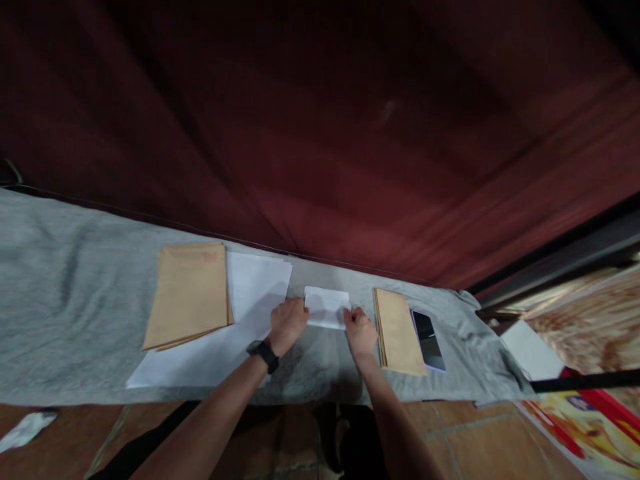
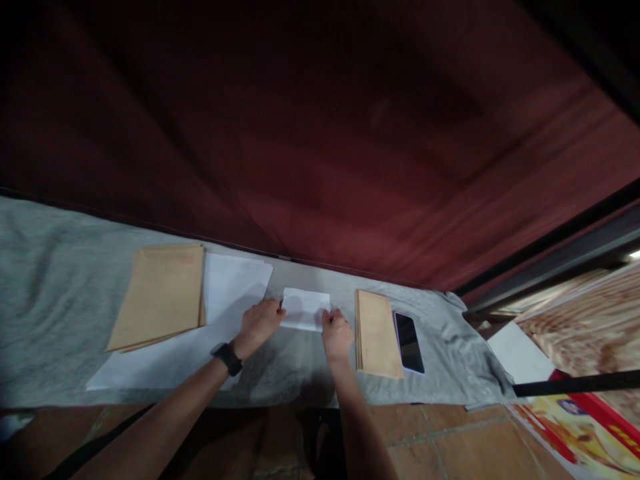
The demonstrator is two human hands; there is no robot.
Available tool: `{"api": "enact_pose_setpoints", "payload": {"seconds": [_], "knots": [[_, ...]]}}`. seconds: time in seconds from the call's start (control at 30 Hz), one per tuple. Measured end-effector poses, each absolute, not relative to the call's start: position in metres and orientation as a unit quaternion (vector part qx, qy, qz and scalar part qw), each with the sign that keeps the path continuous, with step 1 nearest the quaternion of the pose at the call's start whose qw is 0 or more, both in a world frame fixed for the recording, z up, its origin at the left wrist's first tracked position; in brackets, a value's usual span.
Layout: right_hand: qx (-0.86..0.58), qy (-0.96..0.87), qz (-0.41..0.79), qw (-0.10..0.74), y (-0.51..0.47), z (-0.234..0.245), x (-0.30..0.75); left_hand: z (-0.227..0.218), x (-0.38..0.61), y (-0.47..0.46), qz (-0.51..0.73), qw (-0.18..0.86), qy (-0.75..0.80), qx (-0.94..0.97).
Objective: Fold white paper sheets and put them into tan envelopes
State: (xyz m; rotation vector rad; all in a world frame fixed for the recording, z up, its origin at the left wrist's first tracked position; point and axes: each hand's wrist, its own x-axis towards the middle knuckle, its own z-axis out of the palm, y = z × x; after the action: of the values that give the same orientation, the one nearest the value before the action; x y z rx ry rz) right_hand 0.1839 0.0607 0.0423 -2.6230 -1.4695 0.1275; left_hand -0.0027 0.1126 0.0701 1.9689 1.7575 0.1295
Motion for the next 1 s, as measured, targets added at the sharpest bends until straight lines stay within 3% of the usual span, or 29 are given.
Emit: {"api": "enact_pose_setpoints", "payload": {"seconds": [0.5,0.77,1.0], "knots": [[-0.858,-0.509,0.056,0.036,0.080,0.043,0.200,0.083,-0.008,0.126,-0.018,0.329,0.635,0.699],[-0.858,-0.511,0.021,0.045,0.084,0.045,0.196,0.075,-0.001,0.123,-0.027,0.237,0.655,0.717],[-0.862,-0.503,-0.015,0.058,0.091,0.040,0.193,0.069,0.000,0.126,-0.025,0.225,0.657,0.719]]}}
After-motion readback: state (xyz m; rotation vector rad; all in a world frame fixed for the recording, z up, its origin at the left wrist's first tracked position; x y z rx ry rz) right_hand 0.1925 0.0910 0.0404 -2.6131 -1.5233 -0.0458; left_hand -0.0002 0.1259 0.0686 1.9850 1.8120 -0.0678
